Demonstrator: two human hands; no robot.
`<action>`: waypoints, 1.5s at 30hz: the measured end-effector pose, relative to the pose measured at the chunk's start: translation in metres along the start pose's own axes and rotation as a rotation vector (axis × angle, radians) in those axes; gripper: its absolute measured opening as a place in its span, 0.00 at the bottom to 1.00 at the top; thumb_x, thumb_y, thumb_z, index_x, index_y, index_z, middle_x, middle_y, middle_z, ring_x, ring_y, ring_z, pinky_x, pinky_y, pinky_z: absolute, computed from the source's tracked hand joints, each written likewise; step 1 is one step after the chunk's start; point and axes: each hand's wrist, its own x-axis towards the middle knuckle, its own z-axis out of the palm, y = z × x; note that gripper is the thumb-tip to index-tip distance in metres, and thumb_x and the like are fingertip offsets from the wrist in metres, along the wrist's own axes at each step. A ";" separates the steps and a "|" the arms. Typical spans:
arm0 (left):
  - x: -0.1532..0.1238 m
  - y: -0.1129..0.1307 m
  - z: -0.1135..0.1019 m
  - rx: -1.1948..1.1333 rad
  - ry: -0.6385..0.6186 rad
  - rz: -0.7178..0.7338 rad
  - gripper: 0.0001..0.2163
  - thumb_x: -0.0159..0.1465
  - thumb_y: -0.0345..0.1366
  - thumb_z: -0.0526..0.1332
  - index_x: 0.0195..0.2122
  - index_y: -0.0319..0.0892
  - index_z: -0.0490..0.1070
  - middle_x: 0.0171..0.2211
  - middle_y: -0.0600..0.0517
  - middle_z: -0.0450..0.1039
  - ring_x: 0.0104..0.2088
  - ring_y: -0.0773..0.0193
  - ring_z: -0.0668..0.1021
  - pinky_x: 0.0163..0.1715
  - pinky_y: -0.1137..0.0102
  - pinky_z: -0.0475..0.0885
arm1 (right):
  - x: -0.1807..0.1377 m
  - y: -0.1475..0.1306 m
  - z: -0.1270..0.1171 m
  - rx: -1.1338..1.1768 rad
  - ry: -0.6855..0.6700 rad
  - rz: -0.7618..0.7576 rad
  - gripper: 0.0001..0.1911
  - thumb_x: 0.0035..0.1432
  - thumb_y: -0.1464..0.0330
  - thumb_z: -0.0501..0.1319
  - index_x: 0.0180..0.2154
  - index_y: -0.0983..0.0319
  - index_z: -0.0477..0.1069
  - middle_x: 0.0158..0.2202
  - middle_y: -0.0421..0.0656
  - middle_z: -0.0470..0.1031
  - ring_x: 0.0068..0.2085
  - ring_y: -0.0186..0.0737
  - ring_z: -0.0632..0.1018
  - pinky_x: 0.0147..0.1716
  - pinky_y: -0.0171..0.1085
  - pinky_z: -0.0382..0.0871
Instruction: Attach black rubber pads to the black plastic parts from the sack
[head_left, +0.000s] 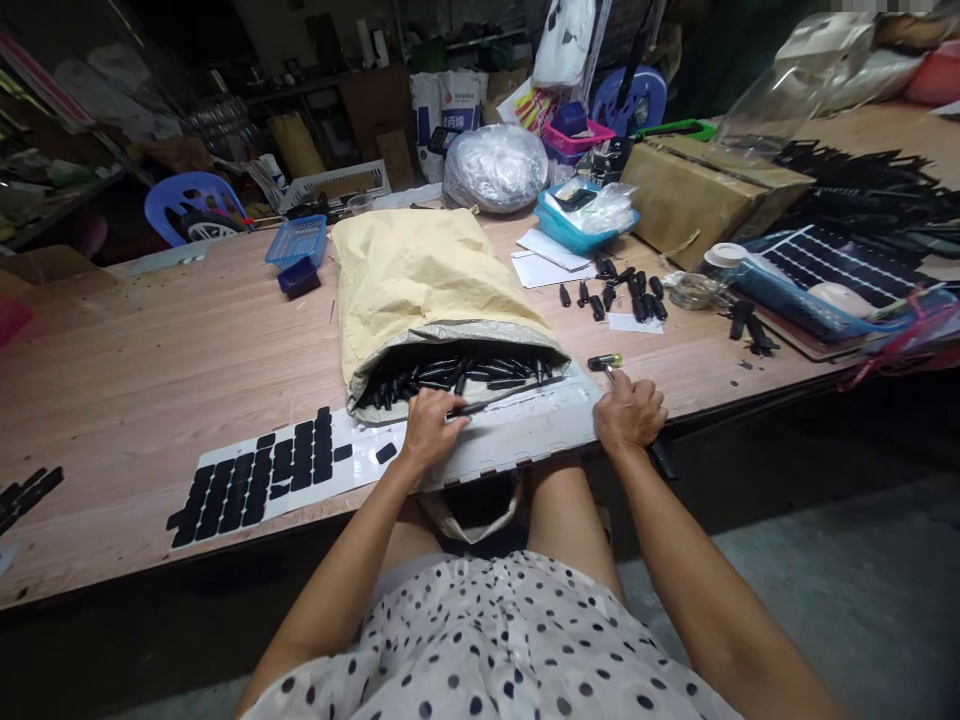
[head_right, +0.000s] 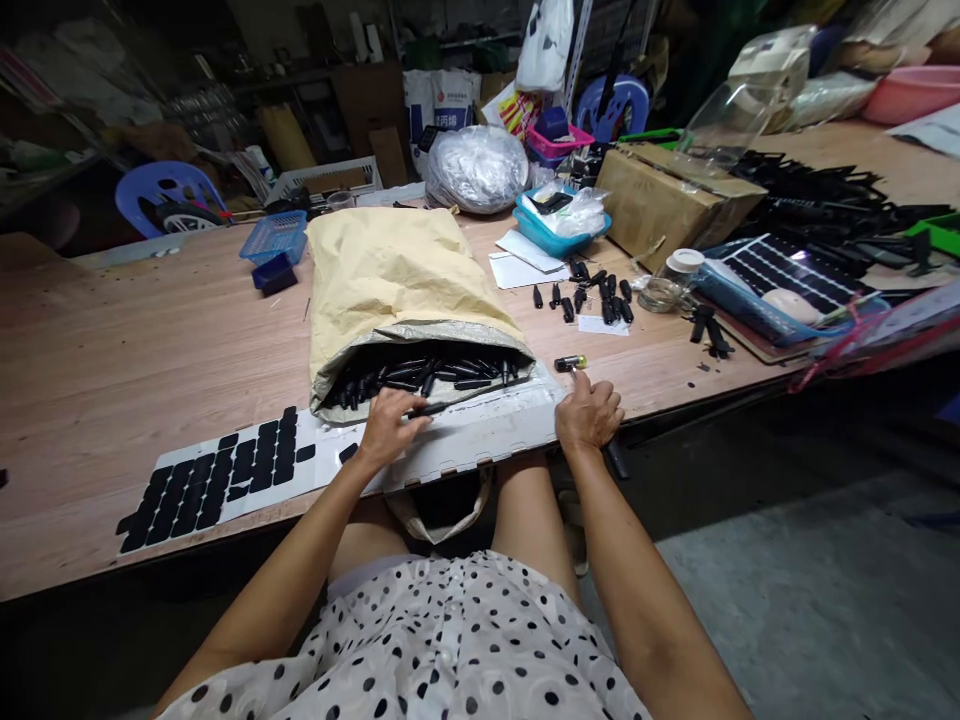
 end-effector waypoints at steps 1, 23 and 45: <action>-0.015 -0.004 0.002 -0.029 -0.026 0.004 0.08 0.61 0.36 0.69 0.41 0.50 0.82 0.38 0.51 0.81 0.45 0.53 0.74 0.49 0.58 0.68 | 0.000 0.000 0.001 0.007 0.009 -0.001 0.18 0.61 0.72 0.56 0.49 0.59 0.79 0.41 0.51 0.70 0.42 0.50 0.69 0.38 0.43 0.56; -0.053 -0.008 0.030 -0.129 -0.038 -0.112 0.07 0.60 0.40 0.71 0.40 0.52 0.84 0.35 0.51 0.78 0.45 0.53 0.73 0.51 0.57 0.68 | -0.127 -0.059 -0.091 0.815 -0.536 -0.450 0.19 0.66 0.66 0.55 0.54 0.57 0.76 0.42 0.46 0.77 0.41 0.43 0.77 0.44 0.42 0.75; -0.052 -0.002 0.028 -0.130 -0.032 -0.136 0.06 0.59 0.39 0.71 0.38 0.51 0.84 0.33 0.51 0.77 0.45 0.53 0.73 0.51 0.56 0.68 | -0.125 -0.056 -0.081 0.613 -0.401 -0.484 0.22 0.69 0.68 0.50 0.57 0.55 0.77 0.38 0.45 0.74 0.40 0.43 0.76 0.41 0.39 0.73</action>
